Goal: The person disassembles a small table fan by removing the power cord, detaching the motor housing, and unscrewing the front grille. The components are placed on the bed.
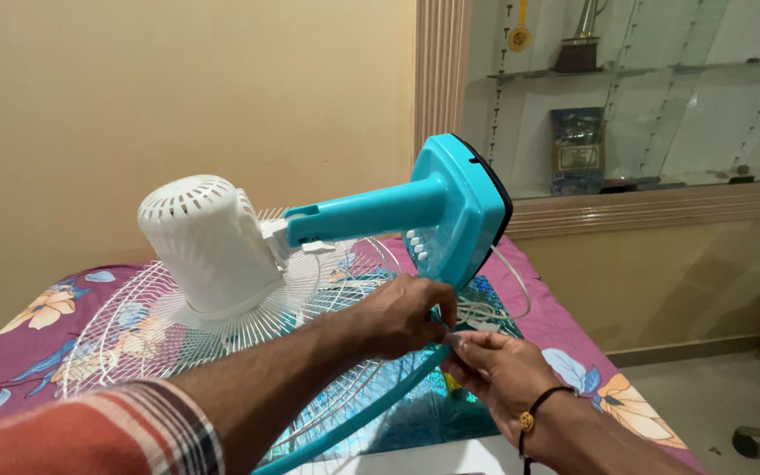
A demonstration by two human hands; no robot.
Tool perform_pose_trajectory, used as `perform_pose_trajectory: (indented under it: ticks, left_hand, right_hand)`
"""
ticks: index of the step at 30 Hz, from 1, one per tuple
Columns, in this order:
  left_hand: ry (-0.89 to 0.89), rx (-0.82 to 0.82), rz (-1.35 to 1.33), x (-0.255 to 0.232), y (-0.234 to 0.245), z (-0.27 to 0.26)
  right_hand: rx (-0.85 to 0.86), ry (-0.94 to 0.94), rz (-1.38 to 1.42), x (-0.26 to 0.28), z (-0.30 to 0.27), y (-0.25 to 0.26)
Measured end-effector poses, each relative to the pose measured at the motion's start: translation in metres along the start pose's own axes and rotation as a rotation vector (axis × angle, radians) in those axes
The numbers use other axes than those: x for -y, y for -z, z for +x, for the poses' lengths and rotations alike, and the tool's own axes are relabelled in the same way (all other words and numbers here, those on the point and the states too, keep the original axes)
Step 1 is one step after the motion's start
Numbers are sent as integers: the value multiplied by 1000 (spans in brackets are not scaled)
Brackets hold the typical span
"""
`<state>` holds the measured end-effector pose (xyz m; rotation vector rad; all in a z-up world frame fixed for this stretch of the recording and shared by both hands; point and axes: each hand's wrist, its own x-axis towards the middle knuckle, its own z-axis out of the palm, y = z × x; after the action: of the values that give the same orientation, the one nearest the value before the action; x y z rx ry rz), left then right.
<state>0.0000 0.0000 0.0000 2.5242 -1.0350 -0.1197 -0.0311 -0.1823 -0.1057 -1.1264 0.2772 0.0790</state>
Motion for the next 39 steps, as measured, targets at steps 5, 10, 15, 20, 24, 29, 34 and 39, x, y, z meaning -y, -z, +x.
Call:
perform_pose_trajectory:
  ticks: [5, 10, 15, 20, 24, 29, 34, 39]
  left_hand:
    - [-10, -353, -34, -6, -13, -11]
    - [26, -474, -42, -4, -25, -25]
    - [-28, -413, 35, 7, -21, -25]
    - [118, -294, -160, 16, -10, -11]
    - [134, -258, -272, 21, -4, -6]
    - [127, -257, -202, 22, -7, 3]
    - [97, -219, -146, 21, -2, 0]
    - [81, -205, -112, 24, -1, 2]
  right_hand:
    - [-51, -28, -3, 4, -6, -5]
    - [-49, -1, -56, 7, -5, -9]
    - [-45, 22, -202, 0, 5, -6]
    - [58, 150, -517, -12, 19, 7]
    - [50, 154, -600, -16, 20, 13]
    - [-254, 307, -893, -17, 20, 13]
    - [-248, 400, -1269, -16, 24, 1]
    - [-136, 476, -1517, -15, 26, -3]
